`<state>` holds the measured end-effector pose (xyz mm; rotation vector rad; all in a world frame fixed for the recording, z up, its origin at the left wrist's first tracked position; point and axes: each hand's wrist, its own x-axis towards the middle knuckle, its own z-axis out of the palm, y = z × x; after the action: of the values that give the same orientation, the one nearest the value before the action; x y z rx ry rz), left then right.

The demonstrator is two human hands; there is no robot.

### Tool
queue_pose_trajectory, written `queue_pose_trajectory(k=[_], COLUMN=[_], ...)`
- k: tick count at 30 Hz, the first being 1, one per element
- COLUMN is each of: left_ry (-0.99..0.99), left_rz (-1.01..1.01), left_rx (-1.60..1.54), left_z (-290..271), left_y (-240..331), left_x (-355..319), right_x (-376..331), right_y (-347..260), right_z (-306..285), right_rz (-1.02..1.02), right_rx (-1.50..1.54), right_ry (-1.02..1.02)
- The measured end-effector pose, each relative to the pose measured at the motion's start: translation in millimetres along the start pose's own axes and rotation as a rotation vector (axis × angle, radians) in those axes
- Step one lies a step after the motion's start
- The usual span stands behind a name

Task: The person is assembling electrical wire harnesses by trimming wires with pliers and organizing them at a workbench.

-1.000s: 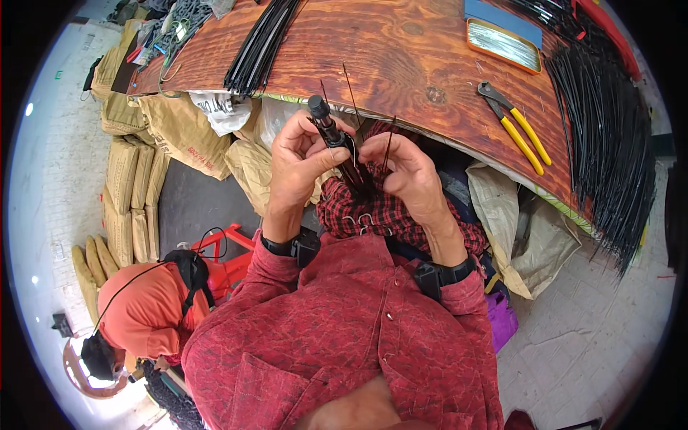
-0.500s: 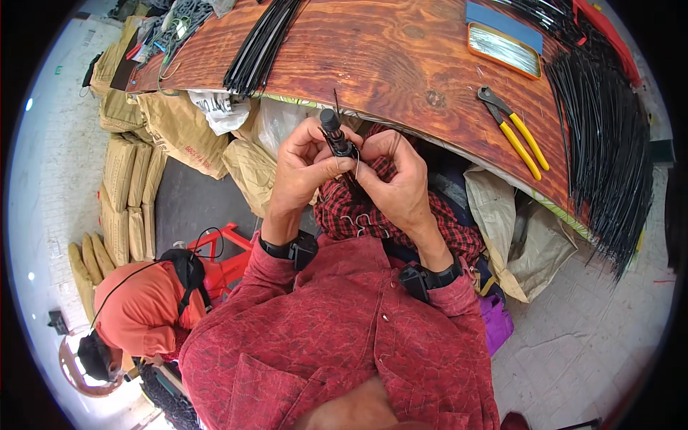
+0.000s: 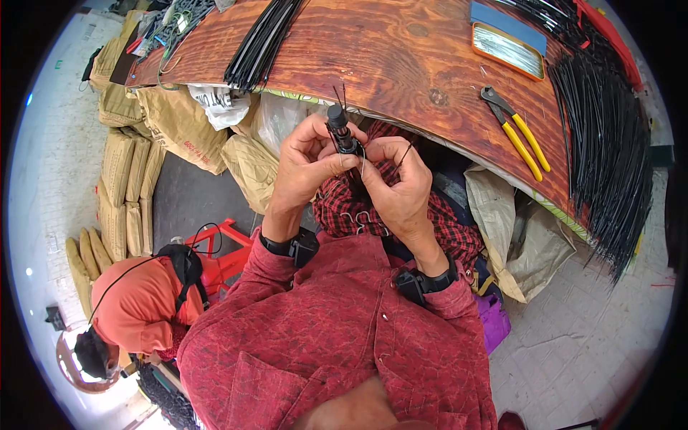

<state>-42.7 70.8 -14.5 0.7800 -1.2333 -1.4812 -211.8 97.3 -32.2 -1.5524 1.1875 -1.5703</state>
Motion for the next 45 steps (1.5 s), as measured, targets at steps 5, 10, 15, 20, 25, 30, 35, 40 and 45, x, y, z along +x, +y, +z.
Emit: queue_pose_trajectory(k=[5,10,15,20,25,30,35,40,45], left_ry=[0.071,0.075,0.059,0.077,0.105,0.089,0.118,0.1,0.098], left_rz=[0.036,0.026,0.044,0.032,0.059,0.034,-0.002,0.021,0.034], left_rx=[-0.011,0.042,-0.003,0.013,0.024,-0.003,-0.004,0.005,-0.02], left_z=[5.8,8.0,10.2,9.4,8.8,7.4,4.7,4.5,3.7], left_y=[-7.4,-5.9,-7.9,-8.0,-7.8,-9.3,-7.7,-8.2,-7.8], left_x=[1.1,3.9,4.1,7.3,9.8,11.2,11.2,11.0,10.8], right_x=[-2.8,-1.7,0.7,-1.0,-1.4,0.4,0.3,0.8,-1.0], right_y=[1.2,3.9,2.3,-3.5,9.2,7.1,-0.2,-2.3,-1.4], right_z=[6.3,2.5,-1.5,3.0,6.7,2.7,2.6,-1.5,-5.8], right_rz=[-0.004,0.141,0.108,0.064,0.237,0.197,0.142,0.208,0.379], right_rx=[-0.093,-0.015,-0.037,-0.158,0.087,0.065,0.027,0.084,0.361], right_ry=[0.07,0.021,-0.024,-0.001,0.007,0.016,0.009,-0.07,-0.108])
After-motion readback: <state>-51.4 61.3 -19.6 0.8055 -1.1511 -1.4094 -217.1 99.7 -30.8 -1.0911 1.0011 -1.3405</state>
